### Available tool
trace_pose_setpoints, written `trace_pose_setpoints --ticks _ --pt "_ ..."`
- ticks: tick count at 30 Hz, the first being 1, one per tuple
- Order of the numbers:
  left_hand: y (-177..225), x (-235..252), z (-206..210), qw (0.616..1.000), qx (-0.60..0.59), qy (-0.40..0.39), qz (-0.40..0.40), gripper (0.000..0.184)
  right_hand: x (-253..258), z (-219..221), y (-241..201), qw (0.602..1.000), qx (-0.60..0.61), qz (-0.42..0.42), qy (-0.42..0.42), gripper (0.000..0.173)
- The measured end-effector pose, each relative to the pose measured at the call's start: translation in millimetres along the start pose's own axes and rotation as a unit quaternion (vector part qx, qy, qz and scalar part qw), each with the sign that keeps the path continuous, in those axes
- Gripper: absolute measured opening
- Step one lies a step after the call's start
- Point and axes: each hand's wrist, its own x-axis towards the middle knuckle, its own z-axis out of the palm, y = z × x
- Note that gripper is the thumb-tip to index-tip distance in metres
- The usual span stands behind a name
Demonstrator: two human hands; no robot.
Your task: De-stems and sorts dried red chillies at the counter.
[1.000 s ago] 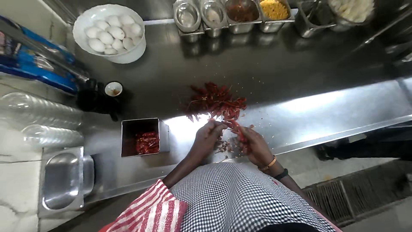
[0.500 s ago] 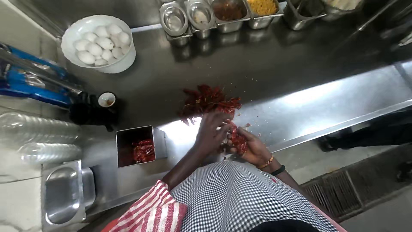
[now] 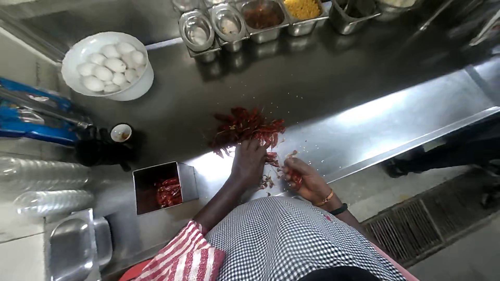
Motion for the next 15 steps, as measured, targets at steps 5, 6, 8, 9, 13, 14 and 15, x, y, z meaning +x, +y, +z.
trace_pose_setpoints --ticks 5,6,8,9,13,14,15 --pt "-5.9 -5.4 -1.6 0.999 -0.012 -0.024 0.017 0.027 -1.3 -1.4 2.6 0.999 -0.029 -0.025 0.005 0.014" --pt "-6.2 -6.3 -1.2 0.999 -0.010 -0.026 0.017 0.026 -1.1 -1.5 3.6 0.998 -0.042 -0.037 0.006 0.010" --pt "-4.0 -6.2 -0.2 1.000 0.004 -0.015 0.015 0.022 0.3 -2.8 4.7 0.996 -0.071 -0.060 0.012 0.004" --pt "-2.3 -5.7 0.4 1.000 0.008 -0.006 0.012 0.021 0.7 -3.1 4.6 0.994 -0.089 -0.067 0.019 0.003" --pt "1.8 -11.4 -1.8 1.000 -0.007 0.024 -0.006 0.023 -0.9 0.1 7.9 0.981 -0.171 -0.083 0.047 0.017" --pt "4.5 -13.7 -4.2 0.999 -0.019 0.038 0.000 0.027 -2.1 -0.1 9.4 0.973 -0.200 -0.097 0.053 0.020" --pt "8.2 -16.8 -7.7 0.998 -0.031 0.056 0.016 0.029 -3.4 0.3 10.8 0.961 -0.242 -0.119 0.062 0.022"
